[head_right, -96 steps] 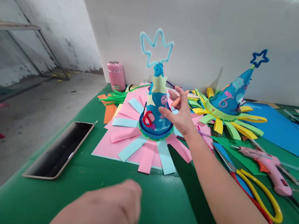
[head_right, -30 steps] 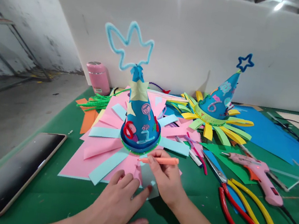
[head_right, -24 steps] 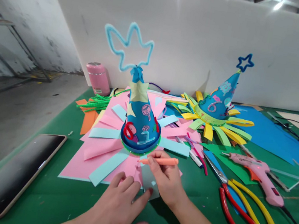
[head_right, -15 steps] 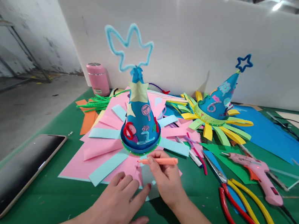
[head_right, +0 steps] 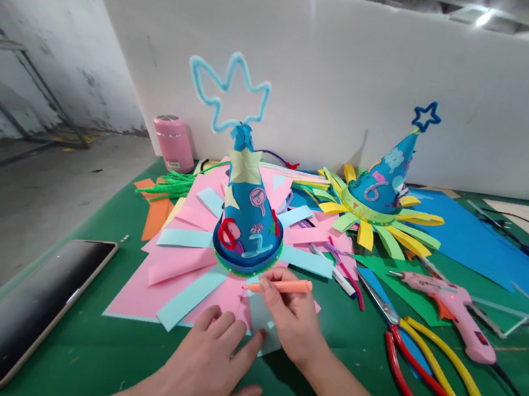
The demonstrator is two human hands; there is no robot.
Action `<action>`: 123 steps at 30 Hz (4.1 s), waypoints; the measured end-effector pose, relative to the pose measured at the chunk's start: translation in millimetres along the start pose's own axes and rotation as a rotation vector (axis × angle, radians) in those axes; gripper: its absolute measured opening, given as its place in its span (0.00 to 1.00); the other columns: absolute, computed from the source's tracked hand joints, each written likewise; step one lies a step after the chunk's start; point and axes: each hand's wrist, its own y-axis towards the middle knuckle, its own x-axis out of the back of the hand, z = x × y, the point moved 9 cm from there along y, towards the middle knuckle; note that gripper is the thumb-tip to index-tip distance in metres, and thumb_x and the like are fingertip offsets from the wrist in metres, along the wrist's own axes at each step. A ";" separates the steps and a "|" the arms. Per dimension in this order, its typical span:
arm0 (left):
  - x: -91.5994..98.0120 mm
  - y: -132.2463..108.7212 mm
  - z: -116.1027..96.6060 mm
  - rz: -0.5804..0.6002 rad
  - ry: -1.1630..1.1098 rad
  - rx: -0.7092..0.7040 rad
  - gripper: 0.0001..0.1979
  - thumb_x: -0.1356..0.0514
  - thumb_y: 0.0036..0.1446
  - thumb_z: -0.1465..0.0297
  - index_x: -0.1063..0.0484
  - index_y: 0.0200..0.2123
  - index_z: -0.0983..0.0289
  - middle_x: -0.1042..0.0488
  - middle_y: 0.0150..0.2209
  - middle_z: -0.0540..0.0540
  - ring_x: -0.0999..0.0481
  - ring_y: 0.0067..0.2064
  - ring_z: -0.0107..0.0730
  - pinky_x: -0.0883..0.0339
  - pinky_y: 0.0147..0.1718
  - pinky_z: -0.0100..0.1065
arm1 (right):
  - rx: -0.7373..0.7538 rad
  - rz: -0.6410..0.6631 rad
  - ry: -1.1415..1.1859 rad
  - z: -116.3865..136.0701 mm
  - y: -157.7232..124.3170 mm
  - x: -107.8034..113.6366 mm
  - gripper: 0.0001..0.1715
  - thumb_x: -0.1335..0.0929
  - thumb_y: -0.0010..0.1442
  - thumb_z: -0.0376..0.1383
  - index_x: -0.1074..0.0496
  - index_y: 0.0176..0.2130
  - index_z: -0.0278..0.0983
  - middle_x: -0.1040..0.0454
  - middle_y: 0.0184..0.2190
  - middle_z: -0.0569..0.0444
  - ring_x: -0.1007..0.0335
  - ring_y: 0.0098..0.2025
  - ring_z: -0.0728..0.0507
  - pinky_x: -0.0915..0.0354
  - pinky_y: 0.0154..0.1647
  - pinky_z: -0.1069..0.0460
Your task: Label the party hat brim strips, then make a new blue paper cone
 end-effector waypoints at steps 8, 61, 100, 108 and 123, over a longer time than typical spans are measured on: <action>-2.2 -1.4 -1.2 -0.003 0.008 -0.011 0.24 0.52 0.54 0.55 0.38 0.49 0.64 0.29 0.36 0.60 0.32 0.39 0.45 0.39 0.40 0.51 | -0.021 0.017 0.006 -0.5 0.2 -2.2 0.13 0.39 0.58 0.44 0.36 0.34 0.37 0.45 0.19 0.61 0.52 0.20 0.52 0.53 0.20 0.55; 26.3 -32.1 1.5 -0.314 0.315 -0.202 0.07 0.49 0.52 0.77 0.31 0.29 0.66 0.33 0.26 0.52 0.37 0.31 0.34 0.48 0.45 0.48 | 0.060 -0.039 0.014 14.6 -3.6 1.8 0.11 0.38 0.58 0.42 0.35 0.33 0.36 0.43 0.20 0.61 0.49 0.22 0.52 0.49 0.22 0.56; 10.8 -28.0 25.2 -0.171 0.154 -0.030 0.14 0.50 0.55 0.74 0.33 0.44 0.67 0.31 0.27 0.54 0.34 0.31 0.36 0.40 0.37 0.44 | 0.088 0.092 -0.187 13.5 -8.3 -22.9 0.07 0.37 0.57 0.38 0.33 0.33 0.37 0.31 0.29 0.55 0.32 0.31 0.48 0.38 0.29 0.55; 9.3 -28.2 25.7 -0.163 0.148 -0.030 0.13 0.49 0.54 0.75 0.32 0.43 0.67 0.31 0.27 0.53 0.34 0.31 0.36 0.39 0.37 0.44 | 0.045 0.123 -0.140 10.6 -8.4 -27.0 0.07 0.37 0.58 0.38 0.33 0.34 0.38 0.31 0.32 0.53 0.31 0.35 0.45 0.35 0.35 0.51; 8.5 -28.8 24.7 -0.158 0.150 -0.027 0.13 0.49 0.54 0.75 0.33 0.43 0.67 0.31 0.27 0.53 0.34 0.31 0.36 0.40 0.38 0.44 | 0.066 0.072 -0.195 12.0 -7.8 -22.3 0.08 0.38 0.58 0.39 0.34 0.33 0.37 0.29 0.28 0.53 0.29 0.33 0.45 0.34 0.30 0.53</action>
